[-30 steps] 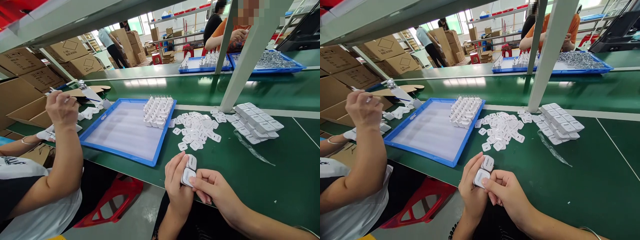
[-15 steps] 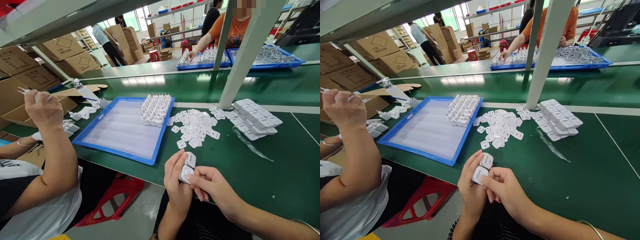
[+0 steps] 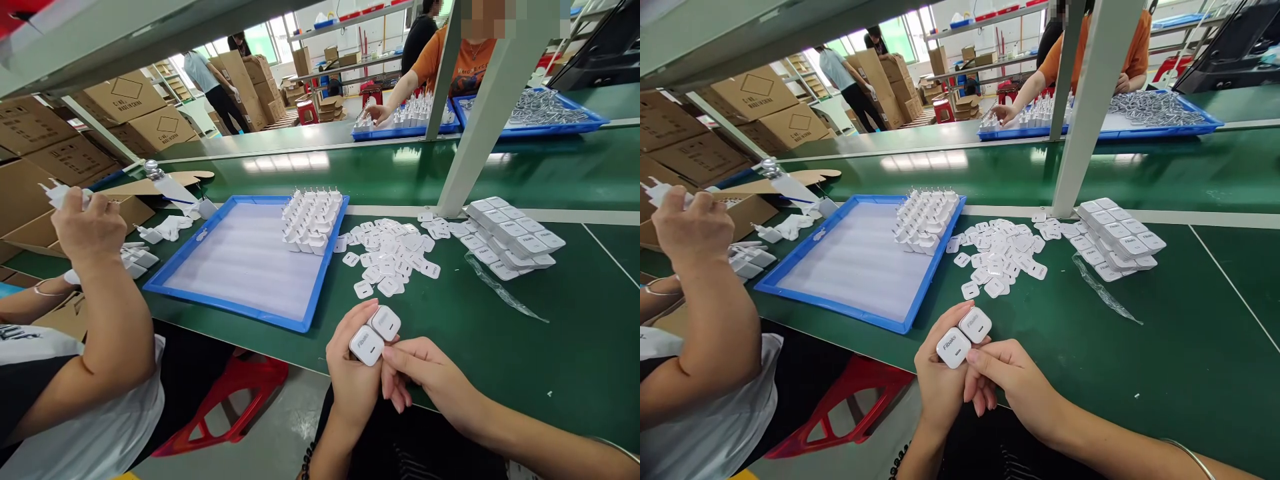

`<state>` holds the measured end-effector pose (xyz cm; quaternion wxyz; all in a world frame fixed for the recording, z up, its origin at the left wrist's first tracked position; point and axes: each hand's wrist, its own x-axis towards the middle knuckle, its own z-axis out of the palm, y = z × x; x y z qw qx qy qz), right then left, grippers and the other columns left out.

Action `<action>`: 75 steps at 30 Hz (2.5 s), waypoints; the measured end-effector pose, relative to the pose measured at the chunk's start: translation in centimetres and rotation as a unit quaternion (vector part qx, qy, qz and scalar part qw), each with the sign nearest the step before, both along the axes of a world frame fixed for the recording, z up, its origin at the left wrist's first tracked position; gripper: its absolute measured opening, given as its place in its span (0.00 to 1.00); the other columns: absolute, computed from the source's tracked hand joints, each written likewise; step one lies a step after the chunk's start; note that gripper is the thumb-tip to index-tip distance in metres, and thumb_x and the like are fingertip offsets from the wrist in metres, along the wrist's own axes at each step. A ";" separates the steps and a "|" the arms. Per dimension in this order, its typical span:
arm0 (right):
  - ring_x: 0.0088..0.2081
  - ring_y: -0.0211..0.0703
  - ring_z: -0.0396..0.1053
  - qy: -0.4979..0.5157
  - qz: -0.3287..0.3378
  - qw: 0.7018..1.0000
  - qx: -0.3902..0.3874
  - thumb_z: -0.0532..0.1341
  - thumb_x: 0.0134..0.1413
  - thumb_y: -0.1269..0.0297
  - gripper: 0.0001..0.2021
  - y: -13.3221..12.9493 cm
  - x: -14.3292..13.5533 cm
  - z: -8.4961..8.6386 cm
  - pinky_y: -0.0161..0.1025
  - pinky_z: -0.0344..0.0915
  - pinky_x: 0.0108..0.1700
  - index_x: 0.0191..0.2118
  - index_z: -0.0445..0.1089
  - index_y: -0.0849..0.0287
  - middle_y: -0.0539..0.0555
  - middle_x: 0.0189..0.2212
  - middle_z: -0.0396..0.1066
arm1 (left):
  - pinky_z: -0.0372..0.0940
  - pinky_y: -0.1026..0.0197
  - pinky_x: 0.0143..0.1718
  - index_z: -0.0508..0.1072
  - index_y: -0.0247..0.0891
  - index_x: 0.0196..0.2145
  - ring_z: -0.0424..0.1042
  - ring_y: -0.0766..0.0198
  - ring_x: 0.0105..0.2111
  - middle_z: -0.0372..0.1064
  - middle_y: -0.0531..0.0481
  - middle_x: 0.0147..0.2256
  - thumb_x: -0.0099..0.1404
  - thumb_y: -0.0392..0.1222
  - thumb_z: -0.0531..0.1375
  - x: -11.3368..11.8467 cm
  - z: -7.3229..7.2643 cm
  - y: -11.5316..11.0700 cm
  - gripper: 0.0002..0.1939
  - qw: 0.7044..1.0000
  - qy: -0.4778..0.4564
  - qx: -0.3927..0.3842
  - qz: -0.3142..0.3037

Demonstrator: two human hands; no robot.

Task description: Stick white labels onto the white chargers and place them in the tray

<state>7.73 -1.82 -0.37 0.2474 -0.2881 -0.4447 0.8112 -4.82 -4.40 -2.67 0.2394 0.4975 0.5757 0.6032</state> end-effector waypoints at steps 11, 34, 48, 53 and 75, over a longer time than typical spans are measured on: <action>0.20 0.37 0.60 -0.113 -0.037 0.989 0.089 0.68 0.49 0.53 0.21 -0.5 -0.3 0.0 0.37 0.55 0.25 0.15 0.65 0.59 0.50 0.14 0.64 | 0.75 0.59 0.40 0.78 0.44 0.46 0.76 0.54 0.46 0.74 0.46 0.49 0.55 0.30 0.67 0.0 -0.2 -0.3 0.21 0.999 0.033 0.018 -0.016; 0.18 0.36 0.60 -0.076 0.004 0.994 0.074 0.59 0.57 0.46 0.26 0.0 0.2 0.0 0.35 0.55 0.24 0.20 0.74 0.62 0.51 0.13 0.65 | 0.74 0.65 0.41 0.80 0.46 0.42 0.77 0.59 0.45 0.77 0.49 0.47 0.52 0.24 0.64 -0.5 0.8 -0.1 0.22 0.996 -0.056 -0.047 -0.060; 0.18 0.35 0.62 -0.045 0.006 0.997 0.067 0.56 0.60 0.47 0.27 -0.2 0.1 -0.7 0.33 0.58 0.23 0.20 0.73 0.64 0.52 0.14 0.65 | 0.72 0.69 0.41 0.80 0.47 0.42 0.76 0.62 0.46 0.77 0.52 0.47 0.52 0.25 0.64 -0.5 1.0 -0.1 0.22 0.993 -0.076 -0.053 -0.069; 0.18 0.35 0.61 -0.047 0.005 0.996 0.074 0.56 0.60 0.47 0.27 -0.2 0.1 -0.6 0.33 0.58 0.23 0.21 0.73 0.64 0.52 0.13 0.65 | 0.72 0.68 0.41 0.80 0.47 0.41 0.76 0.61 0.46 0.77 0.52 0.47 0.52 0.25 0.64 -0.5 0.8 -0.2 0.22 0.994 -0.072 -0.051 -0.069; 0.18 0.36 0.61 -0.053 0.006 0.996 0.076 0.54 0.61 0.50 0.25 -0.6 0.3 -0.6 0.34 0.57 0.23 0.21 0.71 0.64 0.53 0.15 0.65 | 0.74 0.69 0.37 0.79 0.49 0.44 0.77 0.64 0.43 0.76 0.52 0.48 0.56 0.25 0.64 -0.4 0.3 -0.3 0.22 0.998 -0.017 0.003 -0.063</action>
